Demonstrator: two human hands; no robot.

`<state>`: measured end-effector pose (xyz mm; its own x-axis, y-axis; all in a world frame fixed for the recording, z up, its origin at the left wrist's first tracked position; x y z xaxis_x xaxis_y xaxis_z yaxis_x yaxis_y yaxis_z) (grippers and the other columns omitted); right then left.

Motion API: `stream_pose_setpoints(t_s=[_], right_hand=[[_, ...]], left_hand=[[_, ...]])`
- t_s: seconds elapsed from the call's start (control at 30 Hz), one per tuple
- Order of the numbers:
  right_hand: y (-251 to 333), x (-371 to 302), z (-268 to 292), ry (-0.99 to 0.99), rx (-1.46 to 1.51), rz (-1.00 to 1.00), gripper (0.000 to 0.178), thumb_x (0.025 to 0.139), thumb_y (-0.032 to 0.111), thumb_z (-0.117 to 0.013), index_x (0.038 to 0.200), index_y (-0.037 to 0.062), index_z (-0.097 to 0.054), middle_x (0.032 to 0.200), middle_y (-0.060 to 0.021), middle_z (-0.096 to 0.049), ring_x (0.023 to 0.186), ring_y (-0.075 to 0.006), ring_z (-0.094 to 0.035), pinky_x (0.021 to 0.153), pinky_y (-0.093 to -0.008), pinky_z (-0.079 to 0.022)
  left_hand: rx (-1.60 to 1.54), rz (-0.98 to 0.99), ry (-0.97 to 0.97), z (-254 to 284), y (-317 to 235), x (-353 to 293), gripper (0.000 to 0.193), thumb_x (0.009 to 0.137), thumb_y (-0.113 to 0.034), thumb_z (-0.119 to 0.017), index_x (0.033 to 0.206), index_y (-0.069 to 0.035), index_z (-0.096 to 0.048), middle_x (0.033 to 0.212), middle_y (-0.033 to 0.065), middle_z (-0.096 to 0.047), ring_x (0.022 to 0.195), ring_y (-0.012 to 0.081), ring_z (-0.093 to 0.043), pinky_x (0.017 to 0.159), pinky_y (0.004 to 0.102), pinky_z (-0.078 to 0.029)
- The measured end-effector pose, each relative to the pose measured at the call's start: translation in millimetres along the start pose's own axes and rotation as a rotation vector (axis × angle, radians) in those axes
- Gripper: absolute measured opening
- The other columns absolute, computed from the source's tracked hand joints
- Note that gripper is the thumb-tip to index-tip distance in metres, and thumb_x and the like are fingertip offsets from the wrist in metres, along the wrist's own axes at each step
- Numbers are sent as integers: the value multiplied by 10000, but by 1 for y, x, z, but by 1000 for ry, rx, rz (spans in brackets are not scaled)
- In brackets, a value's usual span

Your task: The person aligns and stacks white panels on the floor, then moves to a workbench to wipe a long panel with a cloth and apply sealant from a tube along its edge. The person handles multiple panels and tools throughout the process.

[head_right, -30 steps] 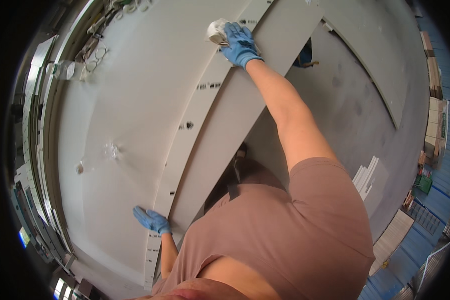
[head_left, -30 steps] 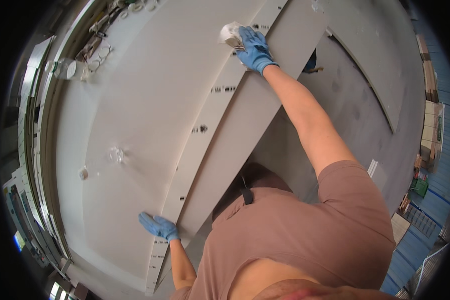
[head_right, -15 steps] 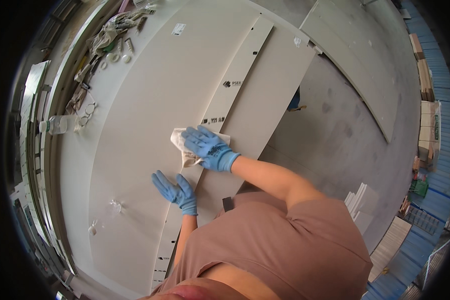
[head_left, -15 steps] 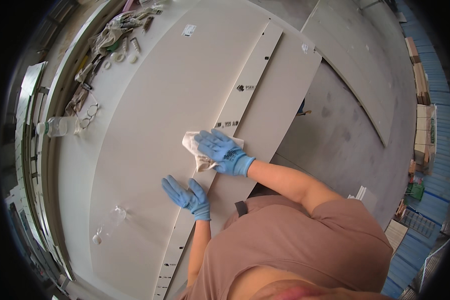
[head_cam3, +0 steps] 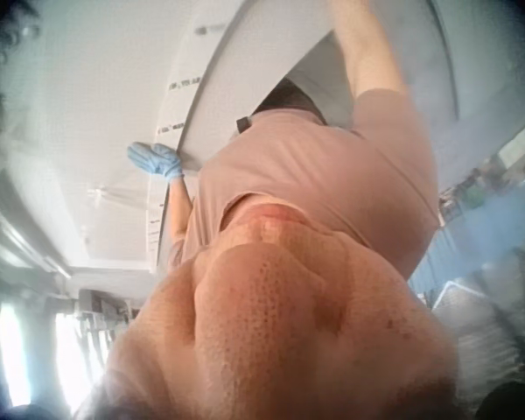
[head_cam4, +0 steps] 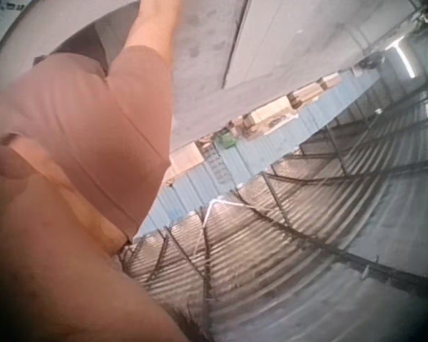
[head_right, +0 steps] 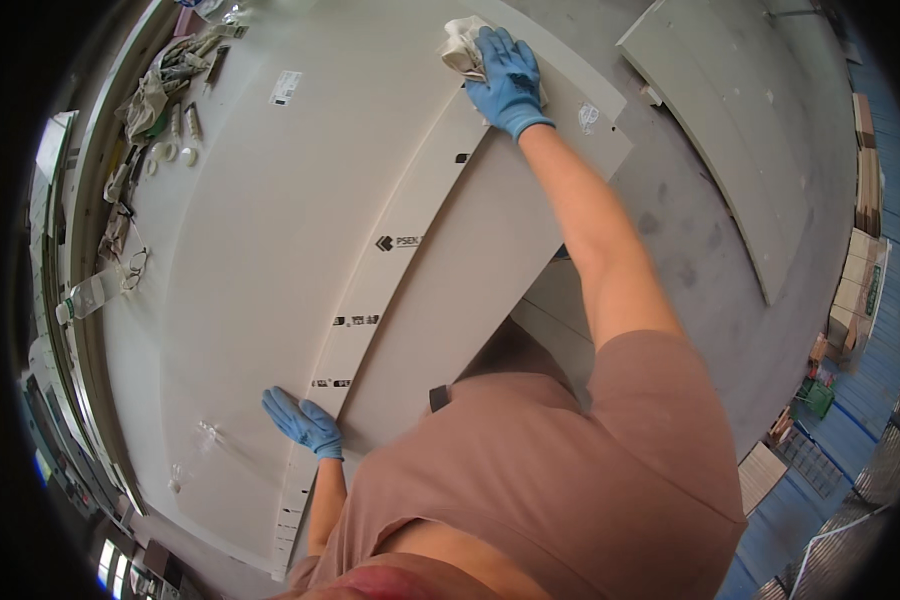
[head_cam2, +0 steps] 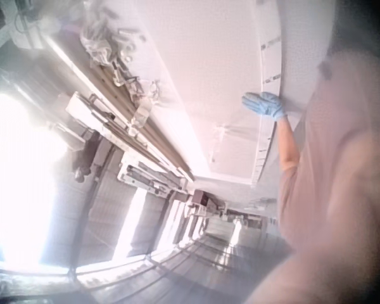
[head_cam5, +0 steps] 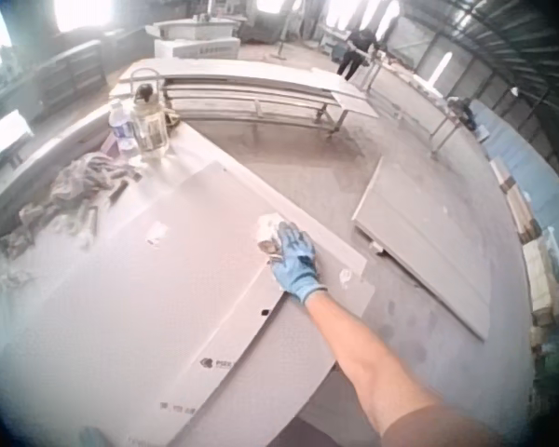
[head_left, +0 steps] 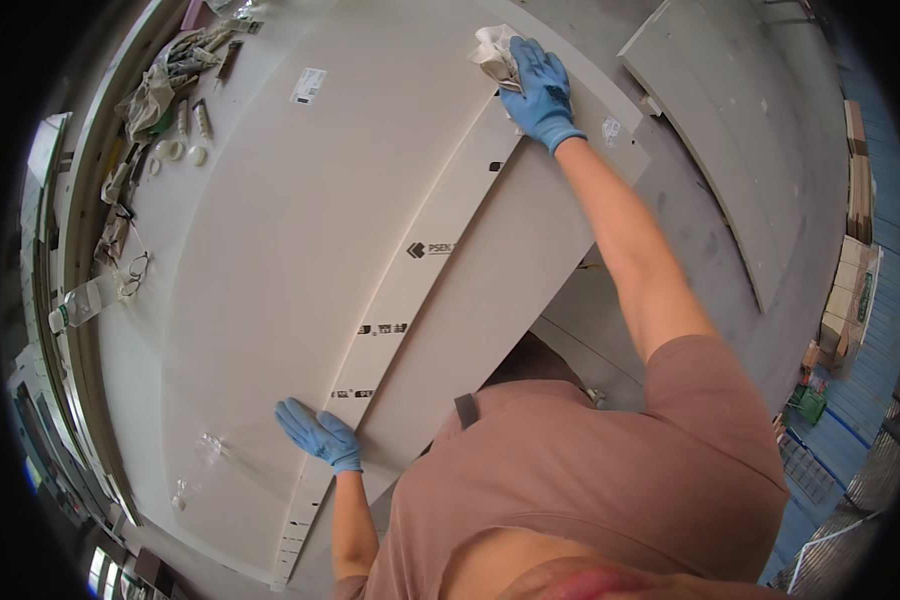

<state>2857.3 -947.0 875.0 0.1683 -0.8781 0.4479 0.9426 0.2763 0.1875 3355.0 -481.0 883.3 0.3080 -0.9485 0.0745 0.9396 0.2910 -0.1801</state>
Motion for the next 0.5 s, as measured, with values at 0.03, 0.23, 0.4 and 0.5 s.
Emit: stream_pose_setpoints(t_s=[0.03,0.23,0.4,0.5], right_hand=[[9,-7,6,-16,86,-37,660,846,270,-704,1439,33,-538,1491,-184,-570,1380,-388,-526,1166,-489,-360],[56,-56,27,120,220,197,650,837,248,-704,1442,62,-558,1454,-183,-590,1355,-384,-548,1170,-506,-396],[-30,21,10,109,296,-101,655,840,270,-716,1436,46,-561,1465,-169,-588,1378,-376,-535,1192,-516,-366],[-7,1,19,4,81,61,633,840,263,-714,1424,64,-573,1476,-170,-578,1379,-370,-534,1180,-499,-377]], left_hand=[[4,-7,2,0,0,0,615,1105,-364,-394,1547,61,-437,1624,269,-404,1513,474,-353,1236,561,-283],[14,-47,4,-4,3,2,612,1115,-364,-370,1572,42,-409,1637,254,-392,1520,460,-348,1239,546,-285],[26,-30,12,-6,6,0,626,1118,-392,-358,1571,36,-414,1640,245,-393,1521,455,-348,1241,546,-282],[24,-31,12,-6,6,0,630,1119,-400,-349,1571,33,-417,1642,242,-392,1520,453,-350,1244,546,-277]])
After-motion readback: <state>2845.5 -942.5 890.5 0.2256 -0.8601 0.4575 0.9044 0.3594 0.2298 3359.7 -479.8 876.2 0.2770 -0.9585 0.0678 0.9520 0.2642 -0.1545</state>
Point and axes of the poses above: each hand's wrist, its own x-axis towards the middle knuckle, its own z-axis out of the back of the hand, y = z × x, the point moved 4 cm from there along x, towards the middle knuckle
